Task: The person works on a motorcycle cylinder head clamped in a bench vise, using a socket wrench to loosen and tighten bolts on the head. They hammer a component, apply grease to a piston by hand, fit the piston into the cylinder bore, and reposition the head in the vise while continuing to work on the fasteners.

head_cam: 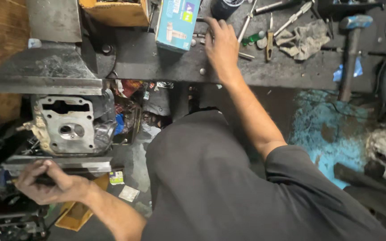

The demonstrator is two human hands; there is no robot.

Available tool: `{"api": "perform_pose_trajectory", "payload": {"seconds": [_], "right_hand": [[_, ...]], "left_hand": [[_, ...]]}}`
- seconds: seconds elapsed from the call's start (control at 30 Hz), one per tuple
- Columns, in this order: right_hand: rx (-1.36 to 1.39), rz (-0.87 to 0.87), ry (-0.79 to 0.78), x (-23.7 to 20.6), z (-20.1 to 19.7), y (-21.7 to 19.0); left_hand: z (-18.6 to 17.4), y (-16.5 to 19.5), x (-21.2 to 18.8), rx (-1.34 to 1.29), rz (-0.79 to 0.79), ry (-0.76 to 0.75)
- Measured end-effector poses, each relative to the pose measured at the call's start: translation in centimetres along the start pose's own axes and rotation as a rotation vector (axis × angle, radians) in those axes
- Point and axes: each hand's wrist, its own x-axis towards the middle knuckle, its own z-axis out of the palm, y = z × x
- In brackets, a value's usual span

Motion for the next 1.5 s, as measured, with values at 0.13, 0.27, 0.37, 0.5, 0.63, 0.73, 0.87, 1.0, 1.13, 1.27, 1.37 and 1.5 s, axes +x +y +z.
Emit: {"api": "perform_pose_trajectory", "payload": {"seconds": [0.13, 0.27, 0.37, 0.5, 0.63, 0.73, 0.87, 1.0, 1.13, 1.27, 1.37, 1.5], "right_hand": [[-0.138, 0.055, -0.233, 0.3, 2.5, 4.9], [-0.248, 0.115, -0.372, -0.2, 0.0, 6.4], [-0.126, 0.012, -0.203, -0.7, -3.0, 6.9], [-0.002, -0.044, -0.312, -0.3, -2.5, 6.5], [-0.098, -0.111, -0.283, 0.5, 1.2, 6.0], [-0.151, 0.002, -0.328, 0.9, 2.6, 6.4], [-0.143, -0.173, -0.335, 0.9, 1.6, 6.7], [-0.217, -0.250, -0.282, 0.4, -2.1, 5.2], [-0.217, -0.101, -0.275, -0.4, -7.9, 3.4], [-0.002, 0.382, -0.342, -1.8, -13.1, 3.0], [0.523, 0.304, -0.171, -2.0, -15.5, 3.5], [1.191, 0.257, -0.029, -2.0, -16.0, 3.6]], "left_hand": [[-0.2, -0.2, 0.2, 0.106, 0.028, -0.023], [0.1, 0.4, -0.1, 0.021, 0.032, -0.052], [1.0, 2.0, -0.1, 0.007, 0.012, -0.068], [3.3, 7.1, 0.7, 0.365, 0.165, 0.004], [7.1, 14.8, -0.3, -0.006, 0.207, -0.361], [13.0, 18.6, -2.7, -0.242, 0.108, -0.533], [22.2, 17.4, -4.2, -0.105, 0.074, -0.573], [29.3, 14.1, -3.7, -0.164, 0.003, -0.554], [31.2, 13.1, -3.7, -0.111, -0.233, -0.661], [31.5, 13.1, -4.0, -0.079, -0.152, -0.568], [31.4, 13.4, -3.6, -0.149, -0.011, -0.518], [29.2, 15.7, -3.5, -0.125, 0.160, -0.410]]}}
